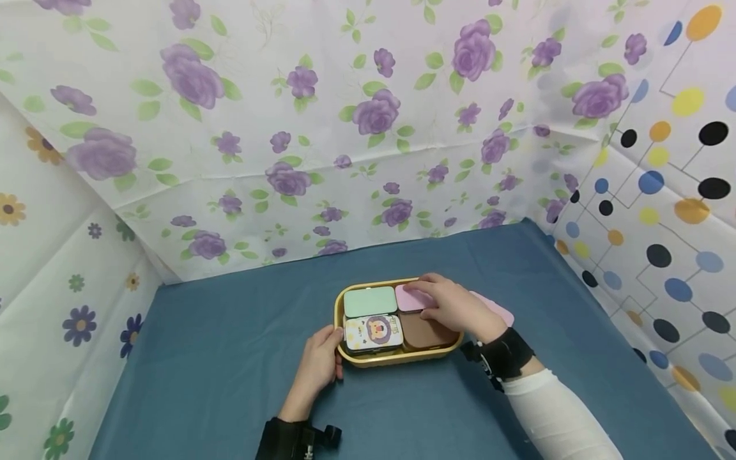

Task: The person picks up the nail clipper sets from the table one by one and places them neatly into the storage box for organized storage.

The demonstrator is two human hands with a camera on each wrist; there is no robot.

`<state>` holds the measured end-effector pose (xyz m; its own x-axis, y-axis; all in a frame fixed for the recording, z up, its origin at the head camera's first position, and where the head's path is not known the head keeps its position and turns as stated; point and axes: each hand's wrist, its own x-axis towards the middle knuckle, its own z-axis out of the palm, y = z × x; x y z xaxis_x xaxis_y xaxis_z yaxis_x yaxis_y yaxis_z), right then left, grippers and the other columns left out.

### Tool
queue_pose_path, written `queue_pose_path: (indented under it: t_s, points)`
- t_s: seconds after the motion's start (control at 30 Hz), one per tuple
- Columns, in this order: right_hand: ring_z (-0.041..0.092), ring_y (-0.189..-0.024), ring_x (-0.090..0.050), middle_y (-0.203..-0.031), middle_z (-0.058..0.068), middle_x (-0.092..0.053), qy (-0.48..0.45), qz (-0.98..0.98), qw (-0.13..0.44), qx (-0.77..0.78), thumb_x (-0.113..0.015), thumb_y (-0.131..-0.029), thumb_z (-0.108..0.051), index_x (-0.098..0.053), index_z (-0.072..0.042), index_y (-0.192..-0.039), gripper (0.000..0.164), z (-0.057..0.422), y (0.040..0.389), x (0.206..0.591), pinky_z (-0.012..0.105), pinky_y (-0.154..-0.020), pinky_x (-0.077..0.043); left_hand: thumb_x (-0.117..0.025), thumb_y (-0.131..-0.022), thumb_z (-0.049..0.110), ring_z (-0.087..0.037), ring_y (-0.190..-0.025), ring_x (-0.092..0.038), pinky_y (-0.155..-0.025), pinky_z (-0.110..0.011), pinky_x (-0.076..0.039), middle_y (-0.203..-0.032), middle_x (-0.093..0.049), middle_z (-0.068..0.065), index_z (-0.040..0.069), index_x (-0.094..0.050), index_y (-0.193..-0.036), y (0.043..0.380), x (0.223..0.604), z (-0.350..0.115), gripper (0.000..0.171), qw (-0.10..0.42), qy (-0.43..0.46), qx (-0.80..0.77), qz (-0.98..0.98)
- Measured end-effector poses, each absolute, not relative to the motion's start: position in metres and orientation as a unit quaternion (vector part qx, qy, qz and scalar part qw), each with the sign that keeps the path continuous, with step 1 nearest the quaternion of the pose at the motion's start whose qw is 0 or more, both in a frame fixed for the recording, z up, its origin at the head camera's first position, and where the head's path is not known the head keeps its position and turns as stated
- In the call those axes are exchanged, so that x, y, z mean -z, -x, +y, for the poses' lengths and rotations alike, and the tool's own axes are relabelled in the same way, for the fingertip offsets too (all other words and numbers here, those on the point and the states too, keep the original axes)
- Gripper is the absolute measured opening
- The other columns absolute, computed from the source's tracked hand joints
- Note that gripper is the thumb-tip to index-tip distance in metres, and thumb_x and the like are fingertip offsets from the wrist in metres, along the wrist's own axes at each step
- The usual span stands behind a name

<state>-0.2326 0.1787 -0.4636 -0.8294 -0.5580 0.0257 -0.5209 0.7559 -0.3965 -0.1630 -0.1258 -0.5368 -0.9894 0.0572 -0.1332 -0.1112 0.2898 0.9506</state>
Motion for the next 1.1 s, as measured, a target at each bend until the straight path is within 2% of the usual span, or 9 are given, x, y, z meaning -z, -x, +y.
queue_pose_path:
  t_s: [0.1,0.23,0.3,0.37,0.67,0.93,1.1]
  points:
    - [0.040,-0.133,-0.058,-0.151,0.024,-0.053,0.287,0.935,0.047,0.204,-0.082,-0.097,-0.012,-0.061,-0.014,-0.153,0.060,0.179,0.233,0.466,0.054,-0.101,-0.053,-0.043,-0.116,0.025,-0.027,-0.043,-0.055,-0.040,-0.038,-0.045,-0.064,-0.056,-0.012,0.004,-0.057,-0.086,0.163,0.536,-0.126,0.040,0.069,0.018,-0.595,0.801]
    - [0.046,-0.146,-0.047,-0.170,0.029,-0.027,0.278,0.934,0.063,0.214,-0.078,-0.100,-0.014,-0.053,-0.014,-0.160,0.064,0.180,0.231,0.468,0.054,-0.101,-0.053,-0.043,-0.116,0.025,-0.027,-0.043,-0.055,-0.040,-0.038,-0.045,-0.063,-0.056,-0.011,0.004,-0.058,-0.086,0.163,0.536,-0.126,0.040,0.068,0.020,-0.594,0.802]
    - [0.048,-0.149,-0.041,-0.174,0.029,-0.013,0.270,0.935,0.073,0.220,-0.076,-0.102,-0.015,-0.049,-0.015,-0.162,0.066,0.180,0.230,0.468,0.054,-0.102,-0.053,-0.043,-0.116,0.025,-0.027,-0.043,-0.055,-0.041,-0.038,-0.045,-0.063,-0.056,-0.011,0.005,-0.058,-0.086,0.163,0.536,-0.127,0.040,0.069,0.020,-0.593,0.802]
    - [0.048,-0.151,-0.038,-0.175,0.028,-0.008,0.263,0.934,0.083,0.225,-0.074,-0.103,-0.016,-0.046,-0.016,-0.164,0.067,0.180,0.229,0.468,0.055,-0.104,-0.052,-0.043,-0.116,0.026,-0.027,-0.043,-0.055,-0.041,-0.038,-0.045,-0.064,-0.056,-0.011,0.004,-0.058,-0.086,0.163,0.537,-0.127,0.040,0.069,0.020,-0.593,0.802]
    - [0.050,-0.159,-0.018,-0.175,0.028,-0.009,0.244,0.935,0.103,0.234,-0.073,-0.105,-0.022,-0.042,-0.016,-0.167,0.069,0.183,0.228,0.471,0.063,-0.114,-0.041,-0.043,-0.116,0.026,-0.027,-0.043,-0.055,-0.040,-0.039,-0.045,-0.062,-0.057,-0.012,0.004,-0.057,-0.086,0.162,0.540,-0.126,0.040,0.073,0.016,-0.595,0.800]
    - [0.048,-0.158,-0.024,-0.177,0.022,-0.008,0.250,0.921,0.090,0.284,-0.077,-0.102,-0.031,-0.035,-0.021,-0.170,0.080,0.200,0.229,0.477,0.066,-0.115,-0.037,-0.043,-0.116,0.025,-0.028,-0.041,-0.055,-0.040,-0.039,-0.045,-0.060,-0.057,-0.011,0.004,-0.058,-0.085,0.163,0.539,-0.124,0.041,0.069,0.015,-0.596,0.800]
    - [0.046,-0.158,-0.025,-0.178,0.017,-0.011,0.234,0.916,0.069,0.317,-0.072,-0.104,-0.040,-0.029,-0.024,-0.171,0.081,0.217,0.229,0.476,0.069,-0.117,-0.034,-0.043,-0.116,0.025,-0.028,-0.042,-0.054,-0.040,-0.038,-0.045,-0.061,-0.057,-0.011,0.004,-0.058,-0.086,0.163,0.537,-0.124,0.040,0.068,0.016,-0.594,0.801]
